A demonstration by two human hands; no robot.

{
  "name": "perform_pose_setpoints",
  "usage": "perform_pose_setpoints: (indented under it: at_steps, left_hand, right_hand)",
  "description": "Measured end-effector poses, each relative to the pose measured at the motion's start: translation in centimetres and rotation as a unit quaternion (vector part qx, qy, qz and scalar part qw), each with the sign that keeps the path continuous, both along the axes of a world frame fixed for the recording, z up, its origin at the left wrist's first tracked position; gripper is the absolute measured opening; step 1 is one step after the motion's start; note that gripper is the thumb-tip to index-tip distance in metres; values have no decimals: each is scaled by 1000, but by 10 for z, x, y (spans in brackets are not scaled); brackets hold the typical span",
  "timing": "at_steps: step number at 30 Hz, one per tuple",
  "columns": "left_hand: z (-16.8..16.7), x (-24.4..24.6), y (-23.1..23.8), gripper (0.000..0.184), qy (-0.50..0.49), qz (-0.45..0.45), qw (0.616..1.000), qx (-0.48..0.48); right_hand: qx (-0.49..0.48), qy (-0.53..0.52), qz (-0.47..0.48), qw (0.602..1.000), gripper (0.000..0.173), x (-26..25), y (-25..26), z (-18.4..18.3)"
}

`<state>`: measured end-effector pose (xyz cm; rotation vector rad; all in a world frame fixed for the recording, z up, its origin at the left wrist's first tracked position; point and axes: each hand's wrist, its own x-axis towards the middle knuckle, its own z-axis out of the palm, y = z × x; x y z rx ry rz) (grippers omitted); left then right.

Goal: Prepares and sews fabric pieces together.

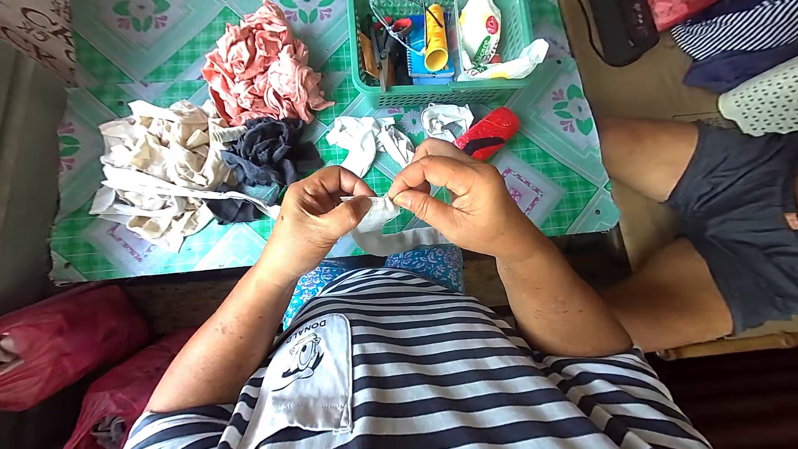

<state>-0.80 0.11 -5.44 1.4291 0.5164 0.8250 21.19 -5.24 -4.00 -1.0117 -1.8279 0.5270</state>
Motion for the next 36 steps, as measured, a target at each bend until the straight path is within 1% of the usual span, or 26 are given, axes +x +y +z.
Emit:
perform_pose_setpoints:
  at_steps: [7,9,12,15,19,23,26,28,29,33,36]
  left_hand:
    - [-1,-2,-1,10,26,19,999,35]
    - [0,-1,-2,10,46,32,996,70]
    - [4,1,-6,11,90,72,982,152]
    - [2,4,-9,8,147,136,945,258]
    - [-3,6,-9,9,226,206,878,367]
    - [-4,8,-10,10,255,233,834,431]
    - [-5,8,-10,11,259,239,821,450]
    - [-5,7,-10,10,253,238,830,437]
    - [-5,6,-9,10,245,235,842,420]
    - [-3,5,-8,9,170,200,917,302]
    - [5,3,-7,9,131,142,959,206]
  right_hand:
    - [17,-67,-36,997,13,-4,-6,6]
    - [36,-101,-49,993,14,-7,-9,8]
    - [71,-165,-88,980,13,-13,-14,9]
    - [95,-211,-132,964,12,-23,-16,4]
    - [127,-242,-169,947,10,-33,-14,-6]
    - [138,-252,-172,942,9,-38,-11,-9]
    - [141,-251,-170,943,9,-40,-8,-11]
    - [129,-224,-165,952,9,-38,-7,-11]
    - [117,-203,-160,959,9,-36,-6,-11]
    - [62,-119,-124,983,11,-25,-3,-4]
    - [36,-79,-95,992,13,-19,0,-5]
